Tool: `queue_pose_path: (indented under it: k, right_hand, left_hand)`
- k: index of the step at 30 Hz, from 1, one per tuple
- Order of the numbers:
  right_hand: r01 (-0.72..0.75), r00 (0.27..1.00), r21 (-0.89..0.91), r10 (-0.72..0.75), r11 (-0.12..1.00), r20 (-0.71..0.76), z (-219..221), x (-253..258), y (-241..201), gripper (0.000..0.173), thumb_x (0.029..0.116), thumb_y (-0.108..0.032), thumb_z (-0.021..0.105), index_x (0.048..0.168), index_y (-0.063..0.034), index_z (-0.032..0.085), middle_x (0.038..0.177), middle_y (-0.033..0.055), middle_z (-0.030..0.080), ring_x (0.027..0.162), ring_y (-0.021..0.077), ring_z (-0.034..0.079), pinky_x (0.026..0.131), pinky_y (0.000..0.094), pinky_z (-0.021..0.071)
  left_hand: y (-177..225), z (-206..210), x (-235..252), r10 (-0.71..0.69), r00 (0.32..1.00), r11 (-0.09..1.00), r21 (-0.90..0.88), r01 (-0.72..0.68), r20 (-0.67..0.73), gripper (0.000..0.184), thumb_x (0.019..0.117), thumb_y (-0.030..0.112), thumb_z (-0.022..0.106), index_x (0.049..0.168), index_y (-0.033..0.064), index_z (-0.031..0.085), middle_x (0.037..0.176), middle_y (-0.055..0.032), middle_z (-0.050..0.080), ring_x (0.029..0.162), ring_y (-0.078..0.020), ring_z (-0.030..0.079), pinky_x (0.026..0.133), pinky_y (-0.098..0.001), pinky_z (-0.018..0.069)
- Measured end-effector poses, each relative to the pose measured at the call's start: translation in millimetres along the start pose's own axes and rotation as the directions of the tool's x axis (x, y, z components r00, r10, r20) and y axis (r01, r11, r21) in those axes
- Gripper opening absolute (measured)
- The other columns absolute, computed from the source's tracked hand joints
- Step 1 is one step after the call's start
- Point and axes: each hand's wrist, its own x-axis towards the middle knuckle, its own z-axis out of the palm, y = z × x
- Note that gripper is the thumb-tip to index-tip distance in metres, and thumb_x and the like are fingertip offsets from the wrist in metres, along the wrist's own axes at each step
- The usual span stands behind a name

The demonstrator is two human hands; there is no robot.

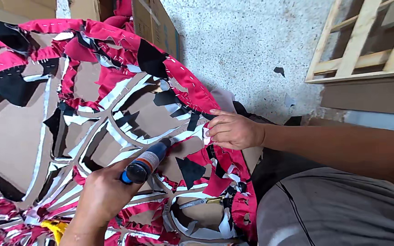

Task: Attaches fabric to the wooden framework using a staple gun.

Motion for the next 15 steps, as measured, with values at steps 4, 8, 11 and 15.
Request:
queue_pose_path:
  k: [4, 8, 11, 15]
  right_hand:
    - [-0.004, 1.000, 0.005, 0.004, 1.000, 0.004, 2.1, -0.8, -0.4, 0.020, 0.0970, -0.011, 0.061, 0.086, -0.0048, 0.077, 0.103, 0.0092, 0.076, 0.117, 0.0286, 0.067, 0.122, 0.0533, 0.0330]
    - [-0.017, 1.000, 0.014, 0.016, 1.000, 0.002, 2.3, -2.3, 1.1, 0.020, 0.0973, -0.010, 0.060, 0.087, -0.0045, 0.077, 0.104, 0.0093, 0.076, 0.118, 0.0287, 0.067, 0.122, 0.0524, 0.0335]
    - [-0.023, 1.000, 0.028, 0.023, 0.999, -0.010, 3.8, -2.0, 1.3, 0.020, 0.0967, -0.009, 0.061, 0.086, -0.0044, 0.077, 0.102, 0.0092, 0.076, 0.117, 0.0285, 0.067, 0.122, 0.0516, 0.0339]
    - [-0.024, 1.000, 0.038, 0.025, 0.999, -0.017, 4.1, -3.8, 2.9, 0.020, 0.0977, -0.010, 0.061, 0.088, -0.0045, 0.077, 0.104, 0.0086, 0.076, 0.118, 0.0278, 0.067, 0.122, 0.0508, 0.0338]
  left_hand:
    - [4.3, 5.9, 13.0, 0.051, 0.998, 0.998, -0.028, -0.050, 0.023, 0.044, 0.0803, 0.049, 0.060, 0.093, 0.0110, 0.079, 0.072, -0.0051, 0.072, 0.063, -0.0194, 0.070, 0.054, -0.0473, 0.0547]
    - [4.3, 7.4, 21.4, 0.088, 0.995, 0.996, -0.003, -0.088, 0.044, 0.044, 0.0792, 0.048, 0.059, 0.092, 0.0102, 0.078, 0.072, -0.0063, 0.072, 0.064, -0.0218, 0.071, 0.054, -0.0477, 0.0552]
    - [6.9, 5.4, 24.8, 0.106, 0.993, 0.994, 0.010, -0.107, 0.049, 0.043, 0.0799, 0.047, 0.059, 0.093, 0.0100, 0.078, 0.072, -0.0061, 0.072, 0.063, -0.0210, 0.071, 0.053, -0.0465, 0.0549]
    - [13.6, 5.8, 34.1, 0.118, 0.991, 0.993, -0.007, -0.118, 0.070, 0.043, 0.0787, 0.046, 0.059, 0.093, 0.0102, 0.078, 0.072, -0.0058, 0.072, 0.063, -0.0207, 0.071, 0.054, -0.0463, 0.0554]
